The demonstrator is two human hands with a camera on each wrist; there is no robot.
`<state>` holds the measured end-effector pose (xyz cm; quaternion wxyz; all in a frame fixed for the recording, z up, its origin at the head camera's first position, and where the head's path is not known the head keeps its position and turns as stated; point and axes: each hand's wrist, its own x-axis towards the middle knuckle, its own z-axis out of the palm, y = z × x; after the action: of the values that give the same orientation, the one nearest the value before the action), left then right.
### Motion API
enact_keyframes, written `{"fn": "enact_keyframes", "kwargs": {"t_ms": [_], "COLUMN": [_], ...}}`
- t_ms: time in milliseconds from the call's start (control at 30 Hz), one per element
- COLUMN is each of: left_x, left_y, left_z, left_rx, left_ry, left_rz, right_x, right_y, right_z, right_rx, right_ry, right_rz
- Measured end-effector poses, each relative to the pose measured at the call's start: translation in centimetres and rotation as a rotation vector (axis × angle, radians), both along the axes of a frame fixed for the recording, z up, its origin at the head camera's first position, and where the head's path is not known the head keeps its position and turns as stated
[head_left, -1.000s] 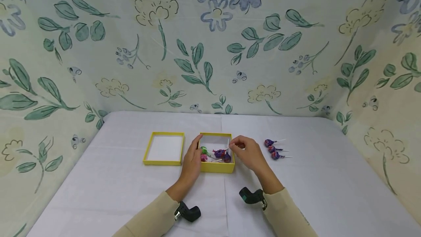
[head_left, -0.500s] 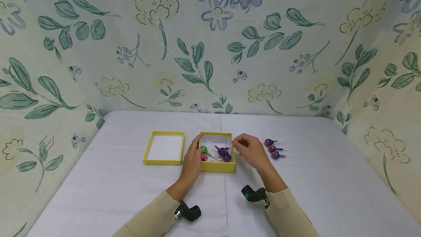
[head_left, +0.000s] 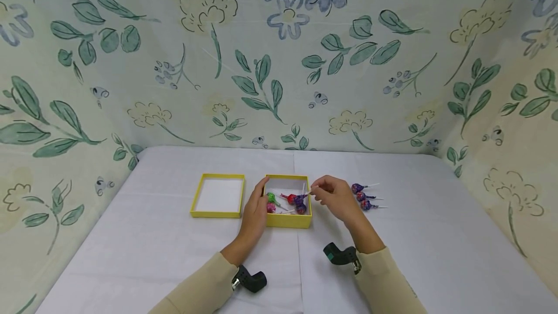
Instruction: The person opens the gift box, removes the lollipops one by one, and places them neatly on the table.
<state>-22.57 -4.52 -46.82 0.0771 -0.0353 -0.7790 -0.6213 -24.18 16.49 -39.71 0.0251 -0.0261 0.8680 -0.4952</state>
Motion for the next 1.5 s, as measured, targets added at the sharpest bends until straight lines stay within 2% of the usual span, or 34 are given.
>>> {"fn": "enact_keyframes", "kwargs": {"t_ms": [300,933,1500], "left_x": [-0.1,-0.1,-0.1], "left_y": [0.1,0.0,0.0], "left_z": [0.0,0.0,0.0], "left_rx": [0.002,0.001,0.023], "left_ry": [-0.003,-0.016,-0.006], "left_rz": [0.001,0.009,-0.004], "right_x": [-0.2,-0.3,-0.4], "right_y": [1.0,1.2,1.5], "right_z": [0.2,0.2,0.1], "right_rx": [0.000,-0.031,-0.068], "right_ry": [-0.048,-0.113,-0.068], "right_rz": [0.042,0.015,0.033]}}
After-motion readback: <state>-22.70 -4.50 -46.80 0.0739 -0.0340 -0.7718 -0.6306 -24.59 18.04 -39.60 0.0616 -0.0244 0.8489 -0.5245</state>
